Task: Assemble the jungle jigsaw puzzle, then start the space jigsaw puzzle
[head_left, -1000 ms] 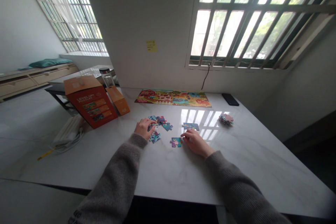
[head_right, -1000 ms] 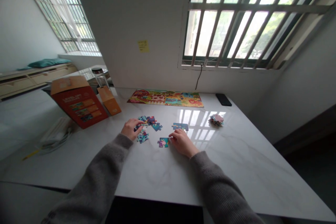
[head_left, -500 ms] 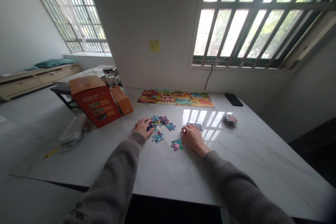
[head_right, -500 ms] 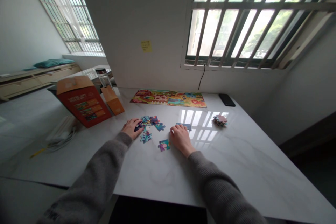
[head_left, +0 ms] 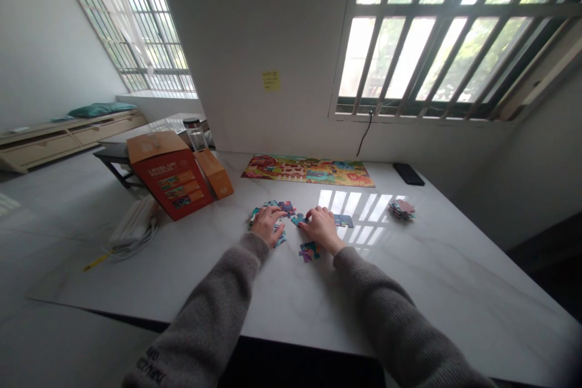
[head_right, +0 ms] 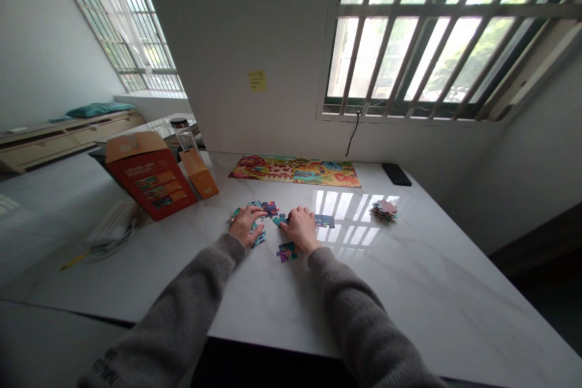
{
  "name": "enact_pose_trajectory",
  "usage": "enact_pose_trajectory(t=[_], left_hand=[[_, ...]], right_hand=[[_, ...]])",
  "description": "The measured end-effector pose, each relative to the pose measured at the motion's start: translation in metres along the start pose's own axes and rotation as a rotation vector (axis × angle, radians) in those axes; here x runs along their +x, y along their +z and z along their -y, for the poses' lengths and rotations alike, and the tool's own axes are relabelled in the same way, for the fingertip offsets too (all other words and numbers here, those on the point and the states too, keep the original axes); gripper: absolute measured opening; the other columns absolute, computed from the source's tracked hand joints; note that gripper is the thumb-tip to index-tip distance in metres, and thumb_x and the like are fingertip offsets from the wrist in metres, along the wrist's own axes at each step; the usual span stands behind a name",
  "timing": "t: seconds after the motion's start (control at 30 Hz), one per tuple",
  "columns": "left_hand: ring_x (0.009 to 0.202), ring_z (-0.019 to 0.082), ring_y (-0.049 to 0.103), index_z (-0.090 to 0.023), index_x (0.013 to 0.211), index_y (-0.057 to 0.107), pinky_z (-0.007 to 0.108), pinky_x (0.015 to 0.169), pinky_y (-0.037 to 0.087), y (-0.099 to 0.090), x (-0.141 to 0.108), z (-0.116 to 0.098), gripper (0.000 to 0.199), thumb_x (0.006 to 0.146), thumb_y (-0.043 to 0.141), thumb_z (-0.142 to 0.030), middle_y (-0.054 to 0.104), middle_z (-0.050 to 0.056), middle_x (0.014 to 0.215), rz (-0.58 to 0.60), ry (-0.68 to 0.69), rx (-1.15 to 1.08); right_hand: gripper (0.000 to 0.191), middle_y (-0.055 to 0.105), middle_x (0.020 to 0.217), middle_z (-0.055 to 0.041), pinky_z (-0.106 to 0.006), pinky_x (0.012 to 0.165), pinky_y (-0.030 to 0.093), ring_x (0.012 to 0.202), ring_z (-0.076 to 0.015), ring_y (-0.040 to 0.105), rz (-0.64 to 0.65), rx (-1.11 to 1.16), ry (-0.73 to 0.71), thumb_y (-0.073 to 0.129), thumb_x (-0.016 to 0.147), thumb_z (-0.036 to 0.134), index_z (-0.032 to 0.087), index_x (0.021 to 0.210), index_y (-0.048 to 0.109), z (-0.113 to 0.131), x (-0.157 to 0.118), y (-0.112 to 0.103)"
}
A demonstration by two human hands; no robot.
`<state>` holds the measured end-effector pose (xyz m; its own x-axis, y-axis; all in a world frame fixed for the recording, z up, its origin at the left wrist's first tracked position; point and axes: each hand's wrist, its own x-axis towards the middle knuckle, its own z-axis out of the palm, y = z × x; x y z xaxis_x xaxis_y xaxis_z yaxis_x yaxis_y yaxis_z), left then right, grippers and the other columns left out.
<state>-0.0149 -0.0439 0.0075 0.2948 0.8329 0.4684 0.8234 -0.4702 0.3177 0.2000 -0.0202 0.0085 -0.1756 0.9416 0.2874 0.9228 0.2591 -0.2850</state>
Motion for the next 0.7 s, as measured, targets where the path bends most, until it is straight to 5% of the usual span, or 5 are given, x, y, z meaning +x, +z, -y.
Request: enact_pose_trajectory(t=[0.23,0.4,0.5,0.7], left_hand=[[0.112,0.028,0.053,-0.026,0.116,0.067,0.043,0.099,0.04,-0.01,0.003,0.018,0.03,0.089,0.055,-0.028,0.064,0.006,0.114,-0.013,-0.135,0.063],[0.121,0.032,0.049,-0.026,0.136,0.055,0.044,0.102,0.041,-0.016,-0.001,0.042,0.055,0.086,0.061,-0.046,0.056,0.01,0.132,0.027,-0.346,0.124],[0.119,0.032,0.051,-0.026,0.137,0.054,0.044,0.102,0.041,-0.013,-0.002,0.051,0.057,0.084,0.063,-0.049,0.059,0.009,0.13,0.095,-0.35,0.143],[0.114,0.027,0.059,-0.023,0.127,0.062,0.039,0.101,0.047,-0.02,0.001,0.073,0.046,0.083,0.067,-0.038,0.065,0.008,0.123,0.04,-0.281,0.043]], right_hand=[[0.03,0.066,0.087,-0.0085,-0.033,0.077,0.036,0.092,-0.0254,0.057,0.052,0.047,0.053,0.071,0.082,0.049,0.021,0.073,0.068,-0.02,-0.016,-0.009],[0.022,0.065,0.087,-0.0077,-0.034,0.077,0.035,0.088,-0.0233,0.056,0.003,0.072,-0.015,0.058,0.093,0.037,0.02,0.081,0.066,-0.017,-0.011,-0.014],[0.017,0.066,0.092,-0.0058,-0.033,0.079,0.034,0.09,-0.0222,0.056,0.013,0.105,-0.091,0.053,0.095,0.031,0.022,0.091,0.066,-0.003,-0.005,-0.011],[0.014,0.067,0.1,-0.0063,-0.034,0.085,0.034,0.098,-0.0232,0.055,0.042,0.145,-0.212,0.054,0.094,0.023,0.023,0.098,0.067,0.02,0.007,-0.002]])
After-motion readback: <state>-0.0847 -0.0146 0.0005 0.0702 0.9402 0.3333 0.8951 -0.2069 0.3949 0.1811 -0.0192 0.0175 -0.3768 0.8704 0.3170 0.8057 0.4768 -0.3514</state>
